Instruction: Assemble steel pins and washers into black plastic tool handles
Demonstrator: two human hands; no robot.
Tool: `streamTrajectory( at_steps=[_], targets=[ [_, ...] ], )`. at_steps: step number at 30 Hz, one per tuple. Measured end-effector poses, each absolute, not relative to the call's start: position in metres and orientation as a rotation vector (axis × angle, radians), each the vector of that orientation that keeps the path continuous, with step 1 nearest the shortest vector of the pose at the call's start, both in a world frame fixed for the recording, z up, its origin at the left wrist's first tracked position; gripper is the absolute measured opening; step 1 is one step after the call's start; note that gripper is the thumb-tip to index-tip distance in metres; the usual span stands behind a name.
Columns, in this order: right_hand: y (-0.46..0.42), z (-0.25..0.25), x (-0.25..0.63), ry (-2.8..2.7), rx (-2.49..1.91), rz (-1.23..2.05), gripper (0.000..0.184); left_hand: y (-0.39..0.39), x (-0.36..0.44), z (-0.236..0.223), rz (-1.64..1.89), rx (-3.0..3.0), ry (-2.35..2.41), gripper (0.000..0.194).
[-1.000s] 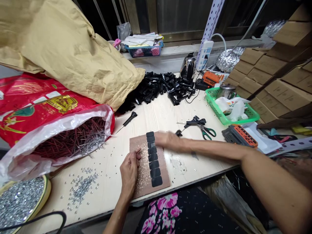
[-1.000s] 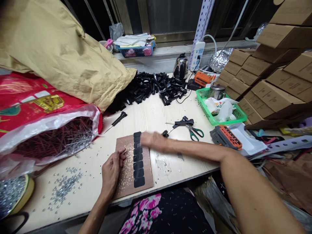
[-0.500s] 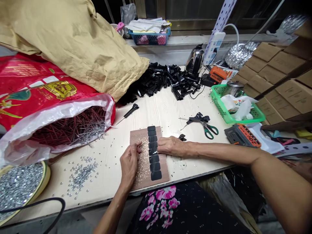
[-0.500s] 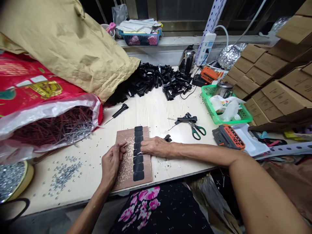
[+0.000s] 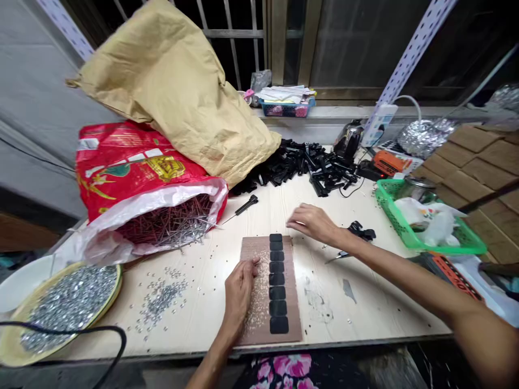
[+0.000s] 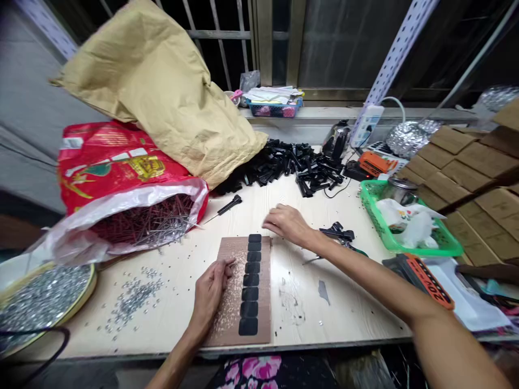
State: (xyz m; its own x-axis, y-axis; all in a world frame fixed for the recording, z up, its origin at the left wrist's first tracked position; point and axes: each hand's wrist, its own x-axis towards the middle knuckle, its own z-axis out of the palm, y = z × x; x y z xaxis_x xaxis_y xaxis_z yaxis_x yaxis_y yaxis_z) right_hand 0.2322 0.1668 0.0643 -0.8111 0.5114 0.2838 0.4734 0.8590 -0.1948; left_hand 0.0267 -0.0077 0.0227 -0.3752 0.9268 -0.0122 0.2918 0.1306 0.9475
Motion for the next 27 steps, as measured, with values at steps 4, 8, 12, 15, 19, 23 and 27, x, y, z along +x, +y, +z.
streamTrajectory(
  at_steps=[4,8,12,15,19,23,27],
  targets=[
    [0.203,0.041,0.127,-2.735,-0.632,0.049,0.029,-0.024,0.024,0.025,1.208,1.318,1.784,0.035],
    [0.215,0.018,0.063,-2.902,-0.491,-0.047,0.025,-0.059,-0.008,0.028,1.278,1.448,1.996,0.027],
    [0.21,0.009,0.056,-2.955,-0.488,-0.088,0.025,-0.09,-0.054,0.029,1.182,1.592,2.345,0.024],
    [0.207,0.012,0.073,-2.941,-0.515,-0.079,0.026,-0.095,-0.073,0.026,0.957,1.789,2.462,0.025],
    [0.197,0.028,0.109,-2.796,-0.591,-0.037,0.03,-0.085,-0.081,0.017,0.628,1.964,2.559,0.026],
    [0.164,0.048,0.15,-2.587,-0.57,0.132,0.027,-0.078,-0.085,0.008,0.443,2.063,2.502,0.024],
    [0.121,0.06,0.173,-2.475,-0.581,0.414,0.025,-0.074,-0.09,0.006,0.456,2.087,2.435,0.02]
  ],
)
